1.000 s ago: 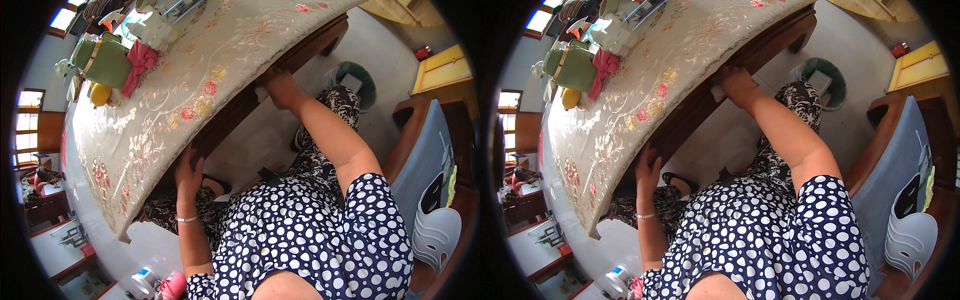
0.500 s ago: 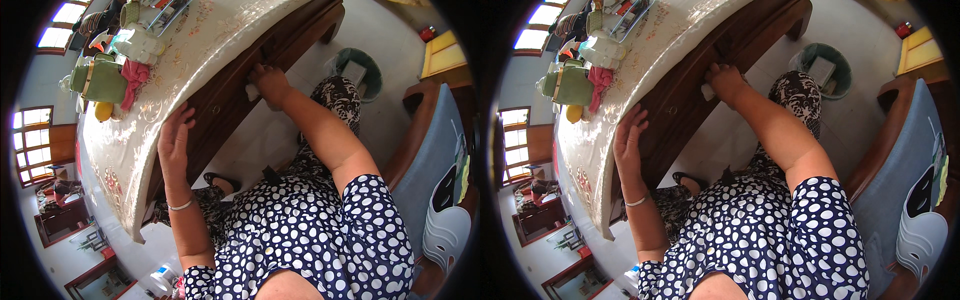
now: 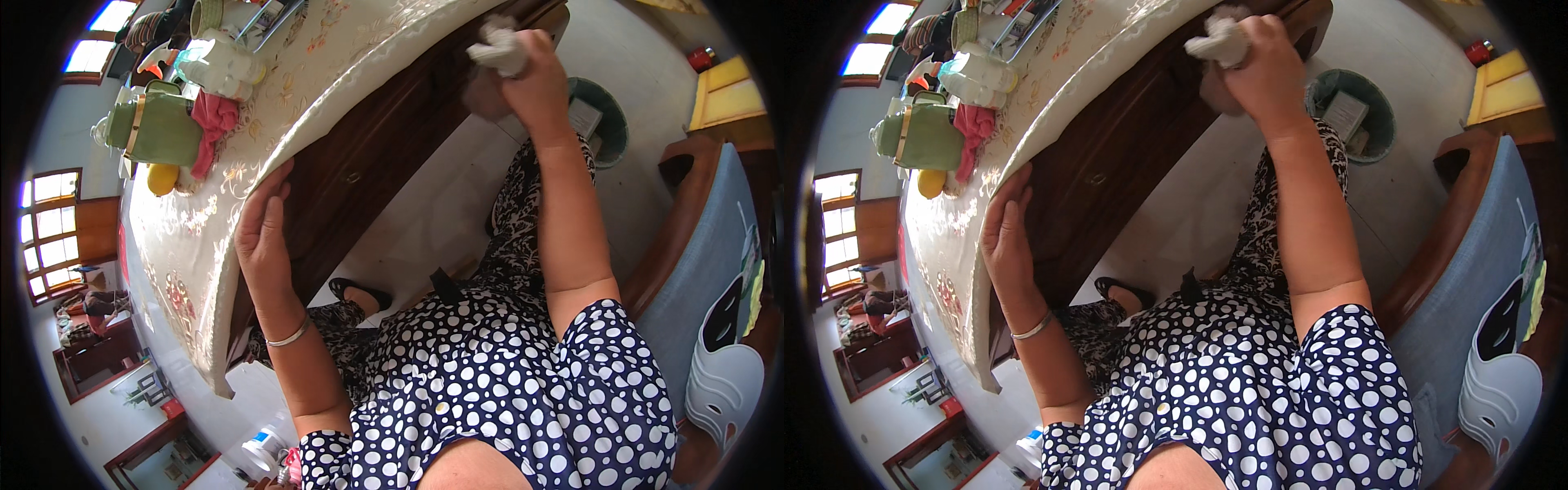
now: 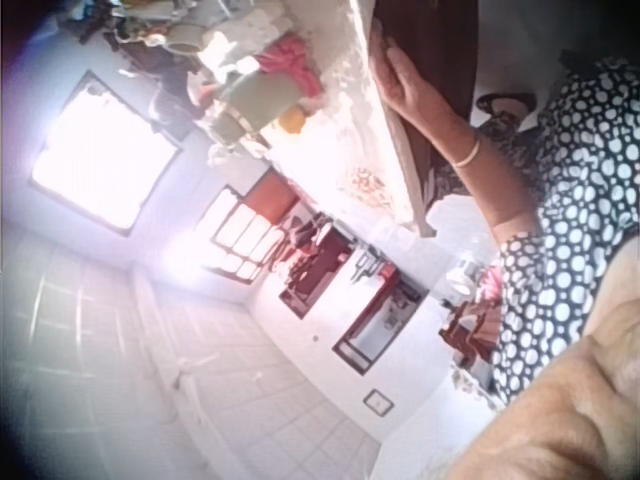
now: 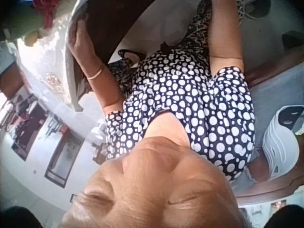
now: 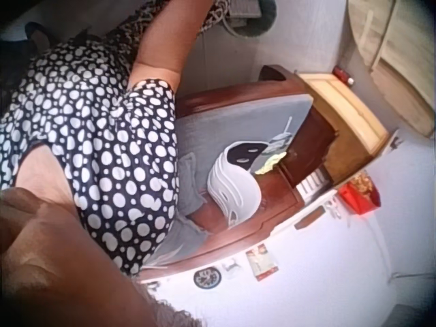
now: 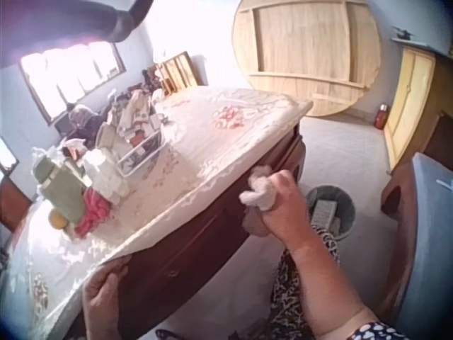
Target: The person wipes the wooden edge and underside of a table covered with a floral tablecloth using a white cloth. They systematically clean the perimeter of the table, reaching under the overhang to wipe the wood surface.
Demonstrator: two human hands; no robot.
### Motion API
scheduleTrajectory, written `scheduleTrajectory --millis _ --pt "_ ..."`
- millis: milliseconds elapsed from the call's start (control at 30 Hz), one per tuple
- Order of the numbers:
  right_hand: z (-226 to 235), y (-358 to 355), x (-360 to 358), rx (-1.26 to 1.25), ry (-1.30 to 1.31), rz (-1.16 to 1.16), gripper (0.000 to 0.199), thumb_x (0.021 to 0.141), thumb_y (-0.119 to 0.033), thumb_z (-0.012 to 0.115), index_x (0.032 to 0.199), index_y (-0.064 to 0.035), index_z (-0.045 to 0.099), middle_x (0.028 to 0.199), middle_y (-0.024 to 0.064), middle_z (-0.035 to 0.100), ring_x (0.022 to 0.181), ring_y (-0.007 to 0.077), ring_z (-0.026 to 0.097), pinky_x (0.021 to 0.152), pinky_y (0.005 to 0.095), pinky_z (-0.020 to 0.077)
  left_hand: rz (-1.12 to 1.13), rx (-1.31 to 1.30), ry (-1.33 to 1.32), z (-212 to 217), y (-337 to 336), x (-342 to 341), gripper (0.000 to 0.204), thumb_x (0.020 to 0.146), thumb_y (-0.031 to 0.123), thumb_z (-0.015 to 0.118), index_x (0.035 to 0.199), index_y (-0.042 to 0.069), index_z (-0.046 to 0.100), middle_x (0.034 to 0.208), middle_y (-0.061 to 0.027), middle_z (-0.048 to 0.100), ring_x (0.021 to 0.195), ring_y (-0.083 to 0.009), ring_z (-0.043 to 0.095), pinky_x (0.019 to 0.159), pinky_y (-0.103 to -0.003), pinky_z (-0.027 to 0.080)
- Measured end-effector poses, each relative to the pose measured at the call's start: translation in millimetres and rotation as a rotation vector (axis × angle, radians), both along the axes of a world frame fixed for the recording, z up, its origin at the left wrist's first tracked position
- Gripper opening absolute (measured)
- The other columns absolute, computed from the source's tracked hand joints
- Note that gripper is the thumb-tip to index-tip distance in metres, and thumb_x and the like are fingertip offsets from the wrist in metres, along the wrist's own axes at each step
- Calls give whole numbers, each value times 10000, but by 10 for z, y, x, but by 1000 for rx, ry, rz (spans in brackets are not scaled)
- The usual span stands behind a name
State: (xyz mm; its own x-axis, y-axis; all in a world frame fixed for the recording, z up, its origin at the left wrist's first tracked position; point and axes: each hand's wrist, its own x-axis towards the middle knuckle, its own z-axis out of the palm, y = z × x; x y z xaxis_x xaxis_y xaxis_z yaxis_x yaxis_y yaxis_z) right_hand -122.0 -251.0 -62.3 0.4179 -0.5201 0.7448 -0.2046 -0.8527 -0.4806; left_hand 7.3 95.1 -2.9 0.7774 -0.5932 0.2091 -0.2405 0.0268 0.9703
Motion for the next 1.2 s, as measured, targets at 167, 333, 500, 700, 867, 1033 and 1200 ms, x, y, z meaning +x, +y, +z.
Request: scheduleTrajectory --millis 167,333,500,700,867,1033,1200 --pt "-16 329 153 -194 -36 226 523 620 -176 847 1098 -145 637 1125 75 615 1032 330 615 849 428 494 -189 -341 289 63 34 89 430 1021 106 473 1414 -68 472 1457 -287 470 1412 -396 409 1169 -500 299" --pt "-94 962 416 -266 122 469 479 662 -136 762 1129 -121 654 1176 48 601 1084 269 570 858 413 450 -251 -433 490 214 -6 95 543 1028 162 455 1497 -69 309 1471 -388 369 1444 -446 321 1194 -538 242" --pt "-153 1545 527 -378 72 661 313 762 -182 630 1064 -111 666 1142 30 603 999 229 556 809 382 433 -237 -318 593 417 -16 159 565 1036 179 440 1509 -75 266 1491 -405 315 1441 -450 316 1196 -520 254" --pt "-244 2589 731 -553 45 650 207 763 -241 620 926 -145 704 992 -12 642 1034 190 550 844 366 416 -272 -238 594 558 -12 252 545 1053 184 421 1511 -69 270 1481 -400 330 1429 -427 342 1189 -484 286" --pt "-167 2993 972 -644 -56 715 237 771 -237 631 988 -167 698 1092 -37 644 1078 182 559 872 364 421 -273 -177 623 588 -40 268 538 1062 197 416 1510 -66 275 1470 -393 348 1418 -418 360 1181 -479 301" --pt "-169 2715 1003 -607 -150 715 258 777 -237 637 1027 -187 679 1108 -44 635 1079 175 564 878 367 438 -275 -191 635 586 -4 264 543 1059 198 433 1508 -64 278 1478 -394 333 1424 -417 347 1184 -482 291" --pt "-177 1690 807 -636 139 633 326 816 -203 605 1138 -171 638 1178 5 607 1125 213 546 888 395 445 -263 -219 668 506 44 298 555 1056 201 446 1513 -63 273 1486 -390 323 1436 -426 319 1194 -496 262"
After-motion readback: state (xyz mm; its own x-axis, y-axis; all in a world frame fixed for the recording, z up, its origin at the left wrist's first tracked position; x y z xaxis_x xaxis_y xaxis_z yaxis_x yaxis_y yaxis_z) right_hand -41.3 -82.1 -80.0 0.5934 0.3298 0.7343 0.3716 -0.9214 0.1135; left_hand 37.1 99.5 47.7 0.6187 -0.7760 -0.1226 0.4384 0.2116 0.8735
